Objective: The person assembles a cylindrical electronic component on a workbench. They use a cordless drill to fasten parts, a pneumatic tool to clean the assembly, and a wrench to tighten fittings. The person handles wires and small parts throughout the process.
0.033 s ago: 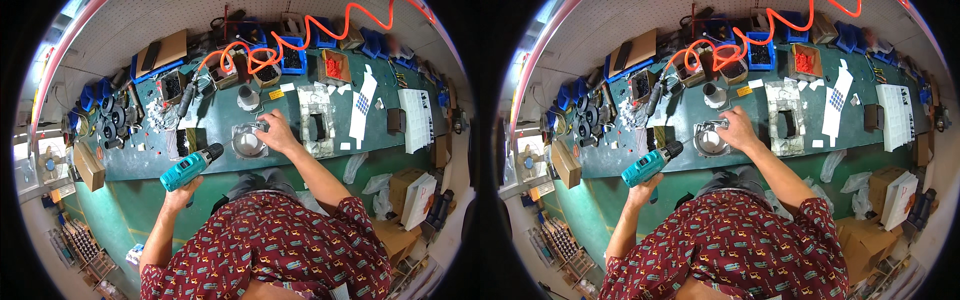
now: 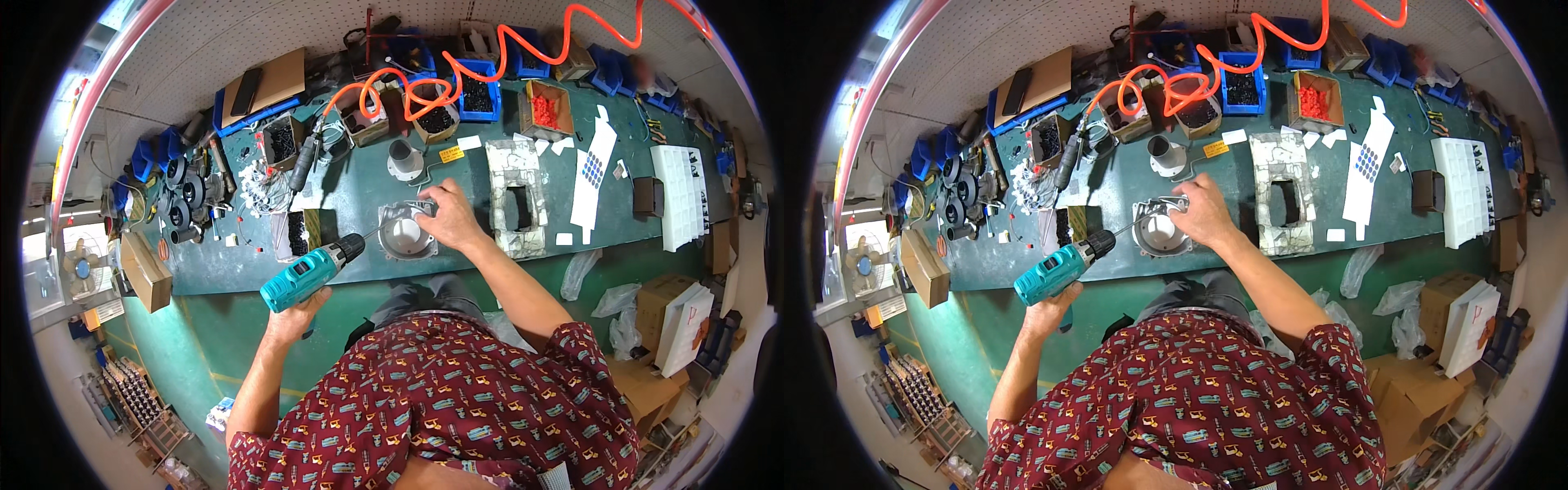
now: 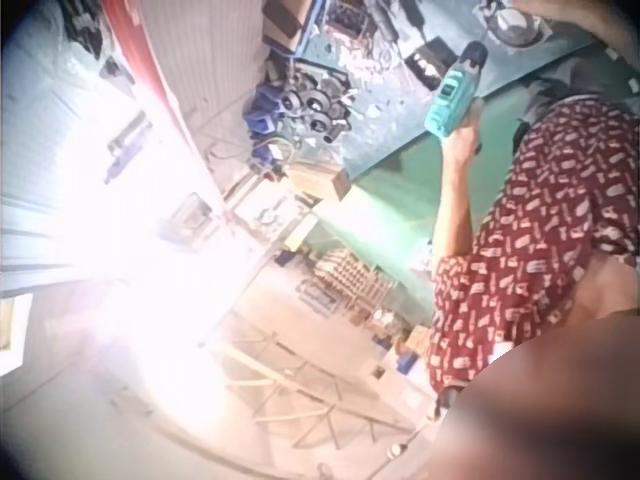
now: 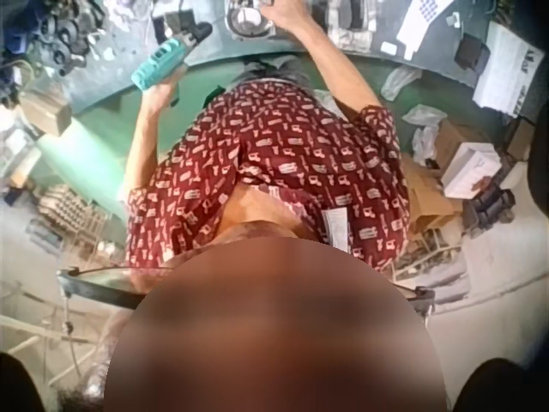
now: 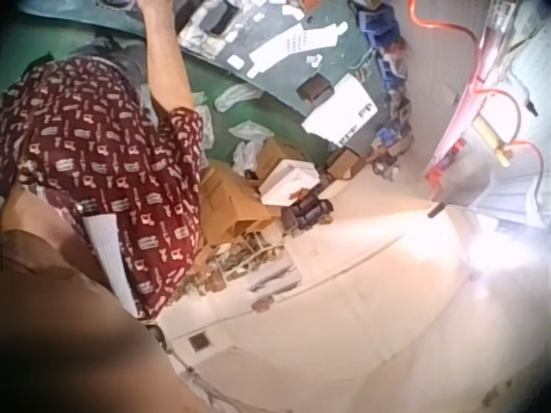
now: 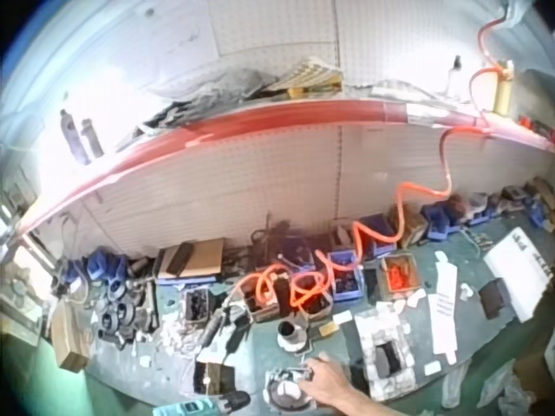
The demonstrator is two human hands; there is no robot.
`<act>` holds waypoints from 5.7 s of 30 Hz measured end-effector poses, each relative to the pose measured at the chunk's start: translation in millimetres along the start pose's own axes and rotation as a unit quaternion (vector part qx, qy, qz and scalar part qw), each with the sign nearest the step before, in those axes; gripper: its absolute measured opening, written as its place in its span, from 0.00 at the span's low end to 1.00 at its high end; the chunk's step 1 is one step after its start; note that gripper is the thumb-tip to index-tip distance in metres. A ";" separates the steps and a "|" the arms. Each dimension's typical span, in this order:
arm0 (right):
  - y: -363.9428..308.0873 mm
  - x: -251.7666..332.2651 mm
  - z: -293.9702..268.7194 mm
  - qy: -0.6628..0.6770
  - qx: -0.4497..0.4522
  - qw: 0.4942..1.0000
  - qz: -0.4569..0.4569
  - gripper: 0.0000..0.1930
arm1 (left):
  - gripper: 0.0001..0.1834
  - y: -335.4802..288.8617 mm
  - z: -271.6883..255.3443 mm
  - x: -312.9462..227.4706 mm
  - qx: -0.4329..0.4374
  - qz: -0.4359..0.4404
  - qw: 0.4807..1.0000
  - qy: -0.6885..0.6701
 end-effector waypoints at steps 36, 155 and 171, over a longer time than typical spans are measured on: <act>6.5 -12.9 15.6 -0.009 -0.055 0.992 -0.115 0.20 | 0.20 23.6 -9.0 -249.2 0.015 0.125 0.910 0.396; 30.1 78.7 67.3 -0.023 0.470 0.771 -0.429 0.45 | 0.22 -109.4 21.1 -185.3 -0.112 -0.109 0.951 0.267; 66.0 154.4 326.9 -0.069 0.488 0.770 -0.405 0.13 | 0.14 -170.5 -68.9 96.2 -0.403 -0.101 0.887 -0.199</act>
Point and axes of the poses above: each hand's wrist, its own y-axis towards the middle knuckle, its own z-axis out of the palm, x = y × z, the point moved 9 cm from there along y, towards the middle knuckle, and after that the axes turned 15 degrees about -z, right-handed, at the moved point
